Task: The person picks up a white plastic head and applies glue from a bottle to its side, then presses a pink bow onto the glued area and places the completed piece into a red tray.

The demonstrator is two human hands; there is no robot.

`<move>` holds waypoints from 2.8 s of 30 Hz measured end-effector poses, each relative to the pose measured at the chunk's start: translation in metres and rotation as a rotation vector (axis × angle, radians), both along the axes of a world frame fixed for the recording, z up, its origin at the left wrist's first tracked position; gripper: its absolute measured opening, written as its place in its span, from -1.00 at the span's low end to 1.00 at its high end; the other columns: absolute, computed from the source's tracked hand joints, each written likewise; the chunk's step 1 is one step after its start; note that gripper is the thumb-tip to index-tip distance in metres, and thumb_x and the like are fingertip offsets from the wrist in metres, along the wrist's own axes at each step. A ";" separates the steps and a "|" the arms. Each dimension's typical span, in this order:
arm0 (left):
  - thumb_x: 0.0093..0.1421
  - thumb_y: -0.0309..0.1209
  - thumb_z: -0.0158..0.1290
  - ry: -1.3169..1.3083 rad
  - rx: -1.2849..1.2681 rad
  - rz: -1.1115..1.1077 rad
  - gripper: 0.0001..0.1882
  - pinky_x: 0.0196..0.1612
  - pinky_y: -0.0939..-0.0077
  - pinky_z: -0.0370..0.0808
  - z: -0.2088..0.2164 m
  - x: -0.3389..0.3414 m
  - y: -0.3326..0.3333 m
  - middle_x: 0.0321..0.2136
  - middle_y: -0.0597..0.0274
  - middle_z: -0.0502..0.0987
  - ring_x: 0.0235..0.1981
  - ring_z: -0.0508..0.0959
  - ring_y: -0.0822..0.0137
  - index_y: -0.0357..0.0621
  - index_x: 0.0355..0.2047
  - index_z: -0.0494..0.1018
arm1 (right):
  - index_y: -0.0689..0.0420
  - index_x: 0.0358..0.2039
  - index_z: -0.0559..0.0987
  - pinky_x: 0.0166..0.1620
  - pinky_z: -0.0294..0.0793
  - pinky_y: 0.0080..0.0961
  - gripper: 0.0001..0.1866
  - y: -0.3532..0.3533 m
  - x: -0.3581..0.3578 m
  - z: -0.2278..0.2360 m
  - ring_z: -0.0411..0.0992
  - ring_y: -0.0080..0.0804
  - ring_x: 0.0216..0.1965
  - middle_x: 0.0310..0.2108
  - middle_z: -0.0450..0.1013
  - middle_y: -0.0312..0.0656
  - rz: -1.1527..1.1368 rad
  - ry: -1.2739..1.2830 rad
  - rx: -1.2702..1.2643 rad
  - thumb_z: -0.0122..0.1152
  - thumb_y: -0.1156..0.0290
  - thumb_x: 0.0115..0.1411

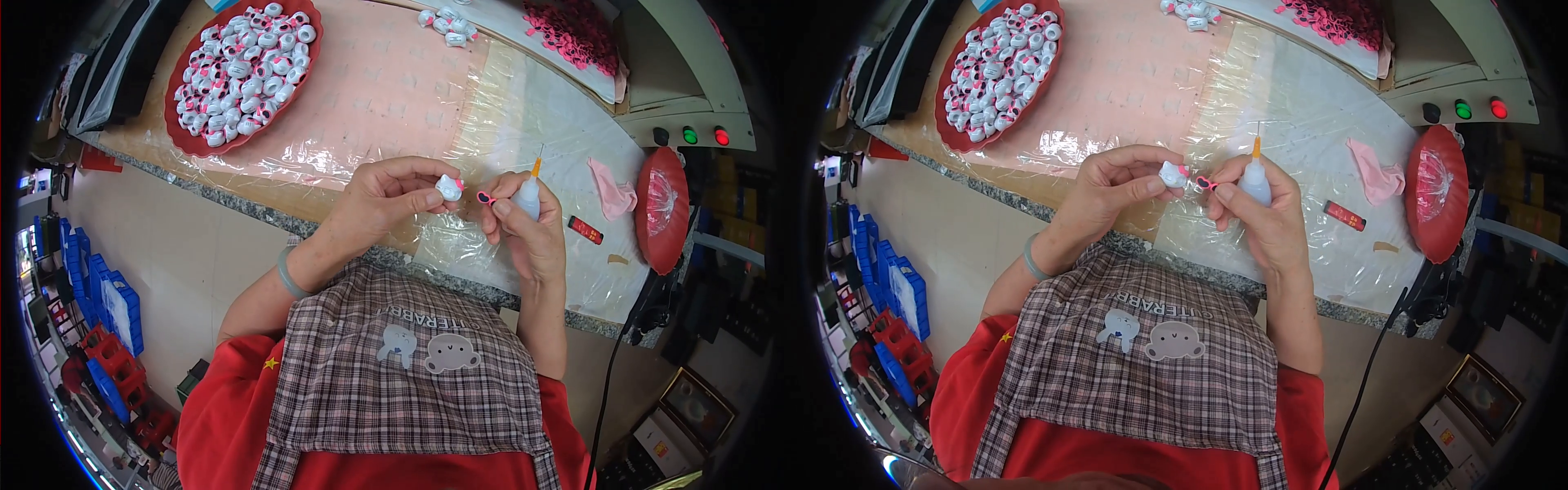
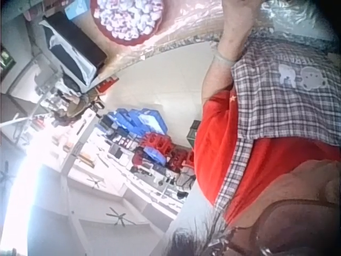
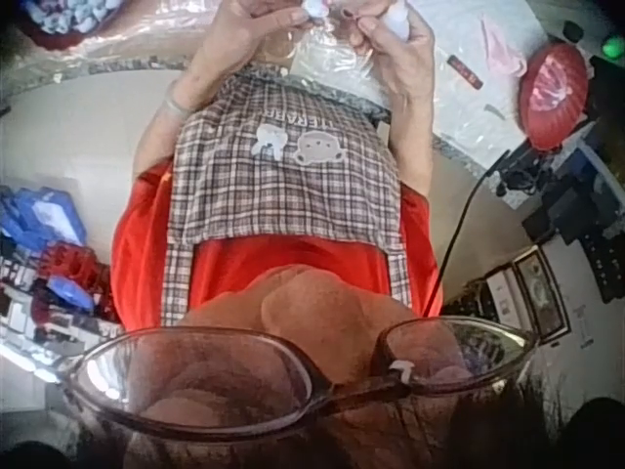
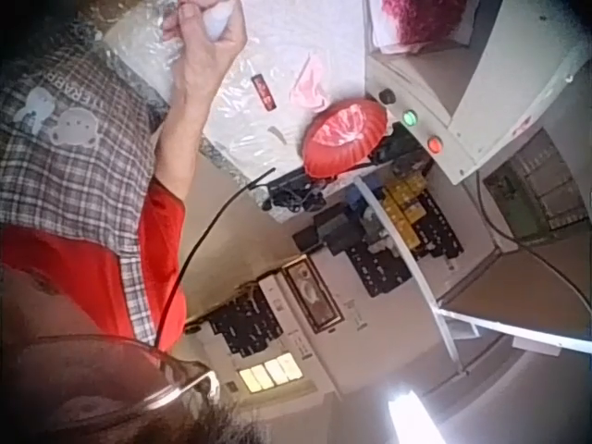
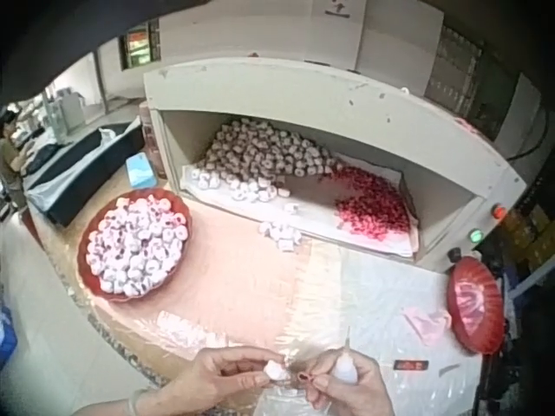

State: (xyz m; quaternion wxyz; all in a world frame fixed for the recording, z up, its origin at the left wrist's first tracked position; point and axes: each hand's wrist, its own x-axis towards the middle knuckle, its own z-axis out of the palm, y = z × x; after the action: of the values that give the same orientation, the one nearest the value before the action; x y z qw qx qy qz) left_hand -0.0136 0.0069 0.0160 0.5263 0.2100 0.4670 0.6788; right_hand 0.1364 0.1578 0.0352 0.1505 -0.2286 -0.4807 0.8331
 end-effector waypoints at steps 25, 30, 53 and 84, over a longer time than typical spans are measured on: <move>0.11 -0.58 0.12 0.687 -0.002 0.036 -0.74 -0.16 0.51 0.59 0.000 0.011 0.001 -0.21 0.10 0.53 -0.21 0.58 0.35 -0.28 -0.15 0.50 | 0.28 -0.40 0.48 -0.44 0.52 -0.68 -0.91 -0.028 -0.004 -0.014 0.49 -0.58 -0.51 -0.48 0.49 -0.21 -0.136 -0.208 0.293 0.23 0.64 0.09; 0.11 -0.57 0.13 0.580 -0.012 0.073 -0.75 -0.17 0.54 0.58 -0.006 0.016 0.002 -0.25 0.12 0.56 -0.24 0.60 0.36 -0.30 -0.16 0.50 | 0.27 -0.37 0.48 -0.46 0.51 -0.71 -0.87 -0.036 -0.006 -0.011 0.48 -0.63 -0.50 -0.47 0.50 -0.23 -0.148 -0.269 0.435 0.26 0.61 0.08; 0.16 -0.59 0.09 0.039 0.056 0.108 -0.74 -0.15 0.58 0.55 -0.020 0.013 0.000 -0.26 0.06 0.58 -0.23 0.58 0.37 -0.38 -0.11 0.45 | 0.25 -0.34 0.51 -0.39 0.40 -0.76 -0.88 -0.036 -0.011 -0.017 0.39 -0.71 -0.47 -0.39 0.46 -0.29 -0.141 -0.116 0.510 0.27 0.58 0.11; 0.08 -0.57 0.16 0.573 0.108 0.213 -0.77 -0.21 0.52 0.55 0.005 0.025 -0.006 -0.27 0.09 0.57 -0.26 0.60 0.31 -0.30 -0.21 0.52 | 0.22 -0.26 0.52 -0.37 0.27 -0.74 -0.85 -0.063 -0.009 -0.035 0.28 -0.67 -0.42 -0.38 0.34 -0.29 -0.312 0.133 0.414 0.20 0.63 0.12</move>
State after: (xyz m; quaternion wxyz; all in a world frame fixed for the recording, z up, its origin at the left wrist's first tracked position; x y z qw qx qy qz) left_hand 0.0116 0.0005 0.0207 0.2870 0.3705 0.5789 0.6672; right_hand 0.1278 0.0951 -0.0003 0.3520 -0.2091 -0.5887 0.6970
